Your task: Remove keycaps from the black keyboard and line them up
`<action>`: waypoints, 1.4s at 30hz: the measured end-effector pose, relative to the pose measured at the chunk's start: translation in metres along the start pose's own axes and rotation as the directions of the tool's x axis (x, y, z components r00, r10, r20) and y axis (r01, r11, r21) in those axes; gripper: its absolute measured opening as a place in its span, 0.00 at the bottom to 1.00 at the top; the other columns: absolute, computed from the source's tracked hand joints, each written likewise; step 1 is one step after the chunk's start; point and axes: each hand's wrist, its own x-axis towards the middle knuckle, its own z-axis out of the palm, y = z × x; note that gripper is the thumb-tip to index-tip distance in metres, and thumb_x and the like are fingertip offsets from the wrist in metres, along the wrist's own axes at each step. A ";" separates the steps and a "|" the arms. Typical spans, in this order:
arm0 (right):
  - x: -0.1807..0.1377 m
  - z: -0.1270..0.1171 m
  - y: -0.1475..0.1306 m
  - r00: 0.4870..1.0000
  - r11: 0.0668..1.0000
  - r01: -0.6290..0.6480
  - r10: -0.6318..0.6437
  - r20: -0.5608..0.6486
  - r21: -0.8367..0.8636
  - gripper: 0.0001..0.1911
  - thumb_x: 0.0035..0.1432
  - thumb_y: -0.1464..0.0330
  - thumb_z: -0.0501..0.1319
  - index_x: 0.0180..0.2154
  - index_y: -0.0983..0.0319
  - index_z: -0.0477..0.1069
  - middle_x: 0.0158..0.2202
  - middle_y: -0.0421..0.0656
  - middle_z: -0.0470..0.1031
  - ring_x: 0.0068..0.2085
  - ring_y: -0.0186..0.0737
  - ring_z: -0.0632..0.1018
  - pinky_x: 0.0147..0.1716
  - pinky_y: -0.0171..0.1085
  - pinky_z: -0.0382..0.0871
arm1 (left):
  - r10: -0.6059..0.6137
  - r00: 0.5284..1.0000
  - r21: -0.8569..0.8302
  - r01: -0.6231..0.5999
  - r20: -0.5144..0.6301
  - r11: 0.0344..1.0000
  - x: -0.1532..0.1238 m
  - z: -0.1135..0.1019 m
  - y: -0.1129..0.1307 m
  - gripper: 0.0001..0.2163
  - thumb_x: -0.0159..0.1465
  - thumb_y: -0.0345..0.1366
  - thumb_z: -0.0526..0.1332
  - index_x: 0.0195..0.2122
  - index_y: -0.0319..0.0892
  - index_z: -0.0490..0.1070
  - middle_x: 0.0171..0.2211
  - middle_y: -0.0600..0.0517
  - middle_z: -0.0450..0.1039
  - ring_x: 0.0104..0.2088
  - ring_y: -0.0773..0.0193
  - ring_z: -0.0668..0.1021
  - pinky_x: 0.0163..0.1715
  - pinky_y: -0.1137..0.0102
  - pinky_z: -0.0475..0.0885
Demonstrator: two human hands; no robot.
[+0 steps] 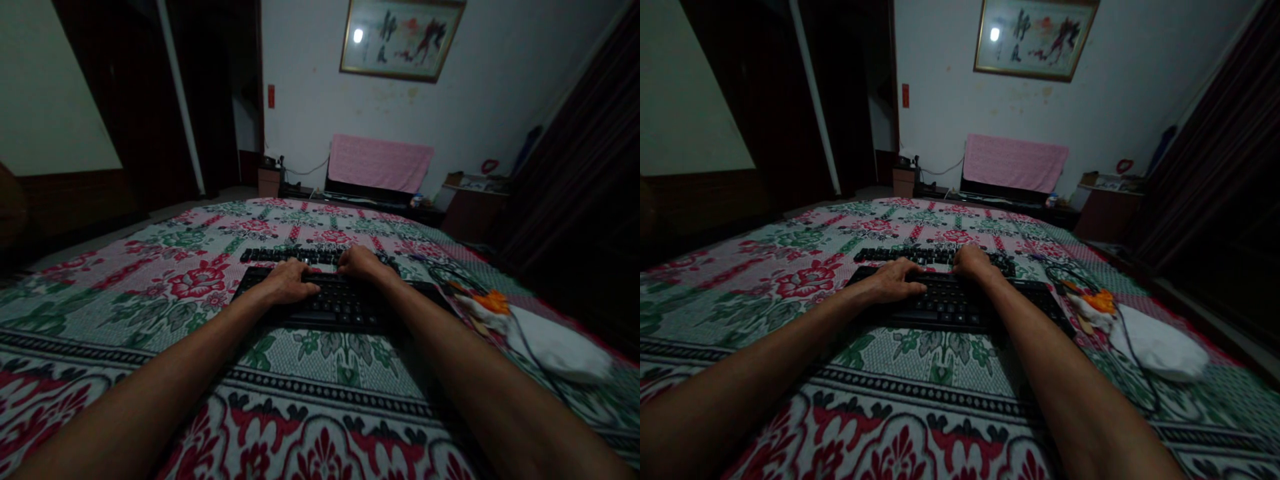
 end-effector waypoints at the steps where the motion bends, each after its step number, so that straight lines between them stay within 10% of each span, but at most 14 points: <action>1: 0.000 0.000 0.000 1.000 1.000 0.006 -0.006 -0.001 0.001 0.12 0.41 0.66 0.61 0.32 0.59 0.75 0.33 0.43 0.75 0.34 0.38 0.74 0.32 0.31 0.63 | 0.003 1.000 0.001 -0.003 -0.004 1.000 0.000 0.001 -0.001 0.24 0.49 0.51 0.55 0.46 0.46 0.67 0.44 0.48 0.67 0.45 0.55 0.69 0.43 0.66 0.64; 10: -0.011 -0.001 0.011 0.979 0.922 0.201 -0.179 -0.096 0.331 0.13 0.44 0.65 0.59 0.34 0.63 0.74 0.29 0.40 0.74 0.30 0.33 0.71 0.30 0.29 0.62 | 0.010 1.000 0.000 -0.010 0.006 1.000 0.000 0.000 -0.001 0.24 0.50 0.51 0.55 0.46 0.47 0.66 0.44 0.47 0.66 0.45 0.56 0.69 0.43 0.66 0.64; 16: -0.046 -0.013 0.013 0.978 0.556 0.013 -0.180 0.105 0.831 0.19 0.43 0.62 0.61 0.40 0.63 0.70 0.26 0.39 0.71 0.24 0.27 0.68 0.22 0.28 0.58 | 0.013 1.000 0.019 -0.013 0.011 1.000 0.000 -0.001 0.001 0.24 0.50 0.50 0.55 0.45 0.45 0.67 0.44 0.48 0.67 0.44 0.56 0.70 0.43 0.67 0.64; 22: -0.063 -0.006 0.010 0.952 0.179 -0.154 -0.235 0.195 0.972 0.17 0.41 0.68 0.64 0.37 0.64 0.70 0.26 0.39 0.70 0.24 0.25 0.67 0.23 0.27 0.59 | 0.004 1.000 0.015 -0.004 0.016 1.000 -0.002 -0.004 0.002 0.23 0.50 0.50 0.55 0.45 0.47 0.67 0.43 0.49 0.67 0.43 0.58 0.70 0.42 0.69 0.65; 42: -0.072 -0.007 -0.004 0.914 0.629 0.071 -0.352 0.202 0.774 0.18 0.41 0.63 0.62 0.36 0.63 0.73 0.24 0.37 0.71 0.22 0.26 0.66 0.21 0.28 0.58 | 0.022 0.999 -0.009 -0.022 0.035 1.000 -0.003 -0.005 0.003 0.23 0.50 0.49 0.55 0.46 0.45 0.67 0.44 0.50 0.69 0.44 0.57 0.70 0.41 0.70 0.66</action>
